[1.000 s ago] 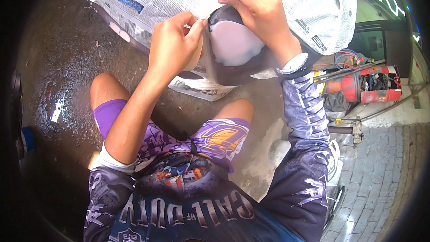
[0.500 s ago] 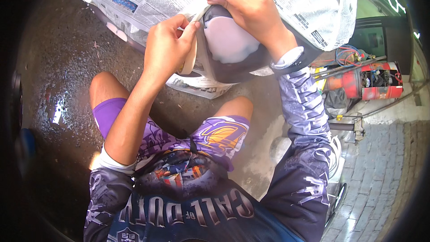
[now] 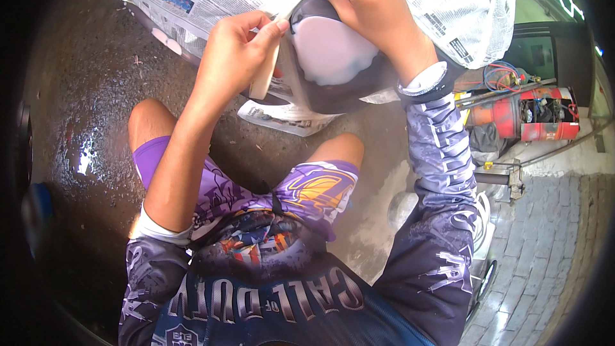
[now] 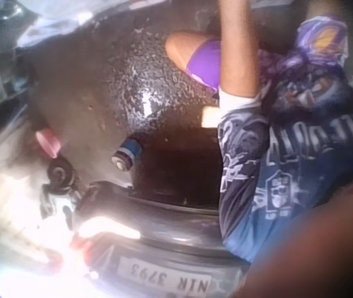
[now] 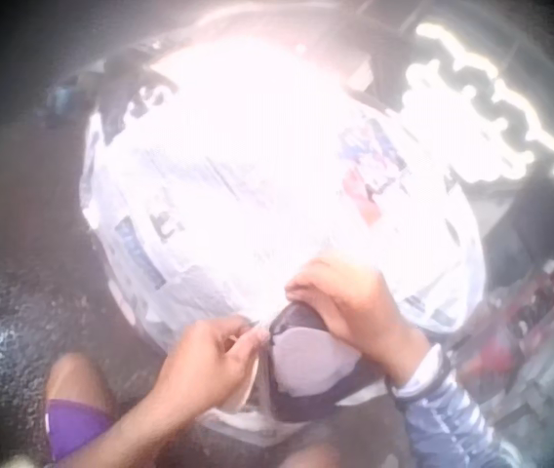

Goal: The person tears newspaper sheets and uses masking tape to cover the rear bumper of a car. They smooth the paper over the surface and secure it with tape, then briefly wipe the area with a cloth before continuing to apply more newspaper and tape.

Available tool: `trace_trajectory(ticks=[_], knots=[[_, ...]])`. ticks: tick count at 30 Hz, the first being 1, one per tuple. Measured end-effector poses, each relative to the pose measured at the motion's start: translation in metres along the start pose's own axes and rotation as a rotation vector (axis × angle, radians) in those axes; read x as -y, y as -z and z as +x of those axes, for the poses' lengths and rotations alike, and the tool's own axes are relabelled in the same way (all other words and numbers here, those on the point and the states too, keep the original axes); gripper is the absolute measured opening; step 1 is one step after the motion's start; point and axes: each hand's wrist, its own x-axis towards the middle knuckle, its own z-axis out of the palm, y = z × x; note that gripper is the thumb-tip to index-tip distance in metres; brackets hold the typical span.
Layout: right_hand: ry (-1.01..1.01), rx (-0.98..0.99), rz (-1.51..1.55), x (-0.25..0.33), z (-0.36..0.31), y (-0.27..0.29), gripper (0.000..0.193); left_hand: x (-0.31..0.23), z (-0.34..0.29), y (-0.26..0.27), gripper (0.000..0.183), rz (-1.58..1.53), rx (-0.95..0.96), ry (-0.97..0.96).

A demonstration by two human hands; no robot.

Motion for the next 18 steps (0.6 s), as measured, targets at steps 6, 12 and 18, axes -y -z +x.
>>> trace_trajectory(ticks=[6,12,18], knots=[[0.058,0.020,0.007,0.011,0.009,0.007,0.011,0.002,0.006,0.003,0.033,0.010,-0.001,-0.023],[-0.339,0.014,0.125,0.030,0.010,0.013,0.011,-0.006,0.007,0.000,0.032,-0.009,-0.005,0.034],[-0.027,-0.122,-0.257,0.045,-0.009,-0.018,0.026,-0.016,0.000,0.009,0.031,-0.173,0.095,0.165]])
